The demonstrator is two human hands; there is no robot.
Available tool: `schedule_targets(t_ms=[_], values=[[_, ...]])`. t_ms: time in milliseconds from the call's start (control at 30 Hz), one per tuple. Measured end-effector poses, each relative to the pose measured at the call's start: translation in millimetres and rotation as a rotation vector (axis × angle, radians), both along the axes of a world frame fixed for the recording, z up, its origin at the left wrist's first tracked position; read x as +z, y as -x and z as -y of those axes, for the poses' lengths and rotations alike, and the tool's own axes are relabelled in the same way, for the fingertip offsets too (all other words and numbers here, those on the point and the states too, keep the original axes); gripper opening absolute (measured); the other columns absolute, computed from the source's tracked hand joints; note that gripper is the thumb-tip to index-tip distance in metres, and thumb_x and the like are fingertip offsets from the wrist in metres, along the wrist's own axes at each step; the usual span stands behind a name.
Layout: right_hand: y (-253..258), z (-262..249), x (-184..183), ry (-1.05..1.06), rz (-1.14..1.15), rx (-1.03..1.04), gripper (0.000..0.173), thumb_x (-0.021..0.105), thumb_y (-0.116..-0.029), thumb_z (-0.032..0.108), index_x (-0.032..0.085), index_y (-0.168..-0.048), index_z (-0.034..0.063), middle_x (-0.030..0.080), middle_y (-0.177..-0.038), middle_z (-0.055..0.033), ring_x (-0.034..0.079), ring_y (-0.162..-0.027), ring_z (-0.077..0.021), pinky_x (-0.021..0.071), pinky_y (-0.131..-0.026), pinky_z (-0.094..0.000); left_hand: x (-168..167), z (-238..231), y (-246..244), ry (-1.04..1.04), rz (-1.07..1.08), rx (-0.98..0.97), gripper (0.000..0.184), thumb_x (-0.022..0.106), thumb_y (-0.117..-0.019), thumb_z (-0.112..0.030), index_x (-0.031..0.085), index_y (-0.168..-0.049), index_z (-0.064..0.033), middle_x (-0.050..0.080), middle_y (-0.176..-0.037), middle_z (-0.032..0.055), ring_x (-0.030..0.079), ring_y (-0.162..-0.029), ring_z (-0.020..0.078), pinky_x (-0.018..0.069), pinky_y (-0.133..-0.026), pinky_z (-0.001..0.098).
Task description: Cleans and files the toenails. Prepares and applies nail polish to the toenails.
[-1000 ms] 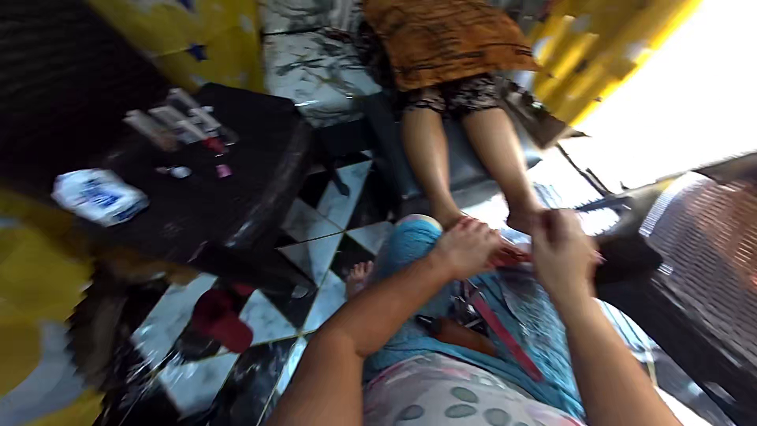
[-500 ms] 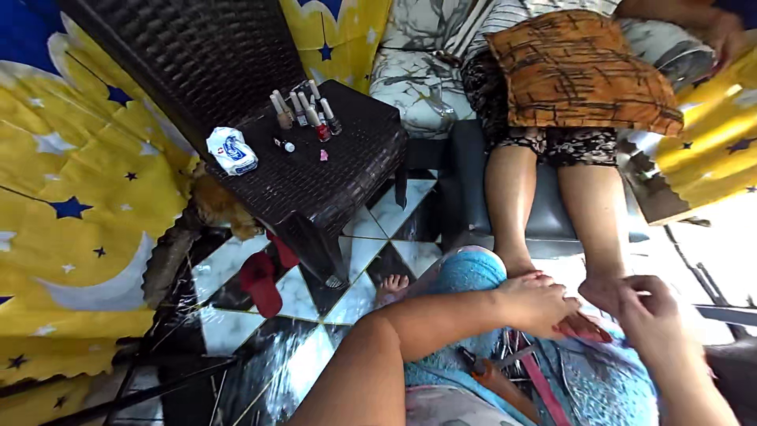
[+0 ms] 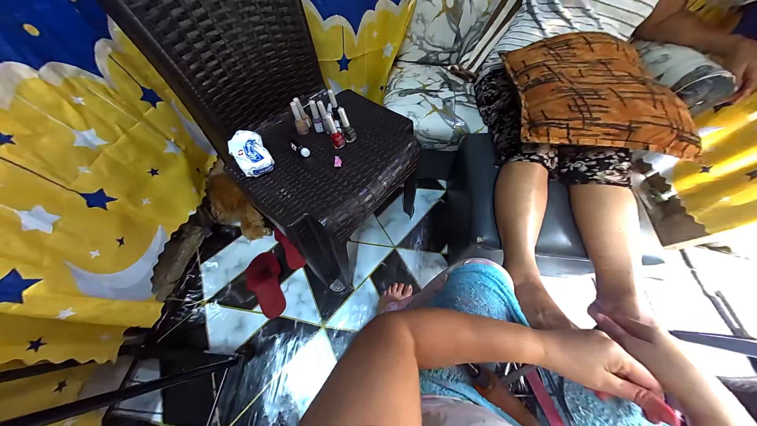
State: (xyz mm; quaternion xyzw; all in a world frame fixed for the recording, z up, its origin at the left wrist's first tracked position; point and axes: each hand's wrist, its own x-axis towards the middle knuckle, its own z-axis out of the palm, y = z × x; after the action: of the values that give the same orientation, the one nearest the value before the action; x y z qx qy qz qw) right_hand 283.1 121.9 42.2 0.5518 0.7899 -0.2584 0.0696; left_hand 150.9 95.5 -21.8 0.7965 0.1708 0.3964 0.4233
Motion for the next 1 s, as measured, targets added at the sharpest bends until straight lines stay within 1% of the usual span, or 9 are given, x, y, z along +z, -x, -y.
schedule_targets(t_ms=[67, 100, 133, 200, 300, 433, 667, 833, 1000], values=[[58.2, 37.0, 42.8, 0.231, 0.147, -0.099, 0.043, 0.035, -0.1122, 0.016, 0.053, -0.133, -0.0176, 0.061, -0.129, -0.0313, 0.062, -0.117, -0.0307, 0.0453, -0.105, -0.0401, 26.9, 9.9, 26.5, 0.168, 0.191, 0.009, 0.013, 0.065, -0.0955, -0.002, 0.071, -0.093, 0.0093, 0.066, -0.070, 0.0102, 0.059, -0.059, 0.0085, 0.0490, -0.058, 0.0244], [71.5, 51.4, 49.5, 0.215, 0.088, -0.194, 0.041, 0.038, -0.1104, 0.013, 0.054, -0.129, -0.0190, 0.065, -0.119, -0.0296, 0.065, -0.104, -0.0254, 0.0495, -0.096, -0.0329, 44.6, 10.3, 48.7, 0.195, 0.187, 0.116, 0.013, 0.065, -0.0936, 0.003, 0.072, -0.102, 0.0097, 0.071, -0.081, 0.0135, 0.065, -0.068, 0.0112, 0.0540, -0.066, 0.0266], [60.0, 53.1, 44.2, 0.128, -0.006, -0.208, 0.038, 0.043, -0.1084, 0.017, 0.060, -0.117, -0.0154, 0.066, -0.094, -0.0193, 0.065, -0.078, -0.0146, 0.0535, -0.073, -0.0250, 63.0, 5.9, 75.5, 0.196, 0.163, 0.271, 0.018, 0.064, -0.0927, 0.006, 0.071, -0.109, 0.0097, 0.073, -0.092, 0.0159, 0.068, -0.079, 0.0140, 0.0558, -0.075, 0.0291], [17.2, 31.0, 11.7, 0.158, -0.108, -0.247, 0.042, 0.048, -0.1104, 0.028, 0.060, -0.122, -0.0109, 0.065, -0.089, -0.0184, 0.064, -0.071, -0.0203, 0.0556, -0.070, -0.0405, 89.9, -17.4, 141.6, 0.075, 0.058, 0.684, 0.023, 0.059, -0.0977, 0.002, 0.068, -0.119, 0.0066, 0.074, -0.104, 0.0160, 0.070, -0.092, 0.0171, 0.0570, -0.087, 0.0336], [-24.8, 12.0, -39.6, 0.024, -0.168, -0.263, 0.039, 0.056, -0.1070, 0.028, 0.064, -0.120, -0.0079, 0.070, -0.099, -0.0275, 0.070, -0.089, -0.0412, 0.0525, -0.085, -0.0647, 114.7, -48.3, 262.4, -0.156, -0.349, 1.335, 0.029, 0.057, -0.1022, -0.016, 0.068, -0.127, -0.0040, 0.071, -0.114, 0.0148, 0.068, -0.108, 0.0266, 0.0535, -0.098, 0.0464], [-23.7, 27.2, -48.5, -0.076, -0.331, -0.324, 0.030, 0.058, -0.1052, 0.021, 0.062, -0.115, -0.0076, 0.069, -0.090, -0.0227, 0.068, -0.078, -0.0314, 0.0554, -0.078, -0.0555, 141.3, -44.9, 386.5, 0.025, -0.664, 1.800, 0.031, 0.061, -0.0990, -0.019, 0.069, -0.127, -0.0096, 0.061, -0.134, 0.0196, 0.047, -0.134, 0.0445, 0.0354, -0.107, 0.0698], [-30.3, 32.3, -55.4, -0.018, -0.599, -0.471, 0.015, 0.056, -0.1039, 0.010, 0.061, -0.110, -0.0028, 0.064, -0.079, -0.0046, 0.060, -0.064, -0.0054, 0.0533, -0.063, -0.0264, 132.1, -54.1, 455.0, 0.293, -0.873, 1.801, 0.030, 0.065, -0.0993, -0.032, 0.072, -0.126, -0.0195, 0.067, -0.131, 0.0122, 0.043, -0.140, 0.0415, 0.0209, -0.113, 0.0737], [-33.0, 30.0, -59.2, -0.023, -0.616, -0.531, 0.014, 0.054, -0.1051, 0.009, 0.064, -0.106, -0.0005, 0.063, -0.076, -0.0037, 0.057, -0.059, -0.0055, 0.0502, -0.057, -0.0244, 127.0, -59.5, 460.6, 0.355, -0.927, 1.830, 0.025, 0.066, -0.0948, -0.020, 0.074, -0.118, -0.0207, 0.068, -0.128, 0.0125, 0.049, -0.137, 0.0379, 0.0198, -0.114, 0.0731], [-29.8, 27.5, -55.6, -0.010, -0.618, -0.575, 0.014, 0.054, -0.1049, 0.008, 0.065, -0.100, 0.0010, 0.063, -0.074, -0.0041, 0.056, -0.058, -0.0076, 0.0492, -0.056, -0.0269, 121.1, -54.7, 463.4, 0.252, -0.863, 1.791, 0.022, 0.066, -0.0962, -0.019, 0.075, -0.115, -0.0139, 0.068, -0.124, 0.0210, 0.051, -0.132, 0.0457, 0.0217, -0.111, 0.0773]])
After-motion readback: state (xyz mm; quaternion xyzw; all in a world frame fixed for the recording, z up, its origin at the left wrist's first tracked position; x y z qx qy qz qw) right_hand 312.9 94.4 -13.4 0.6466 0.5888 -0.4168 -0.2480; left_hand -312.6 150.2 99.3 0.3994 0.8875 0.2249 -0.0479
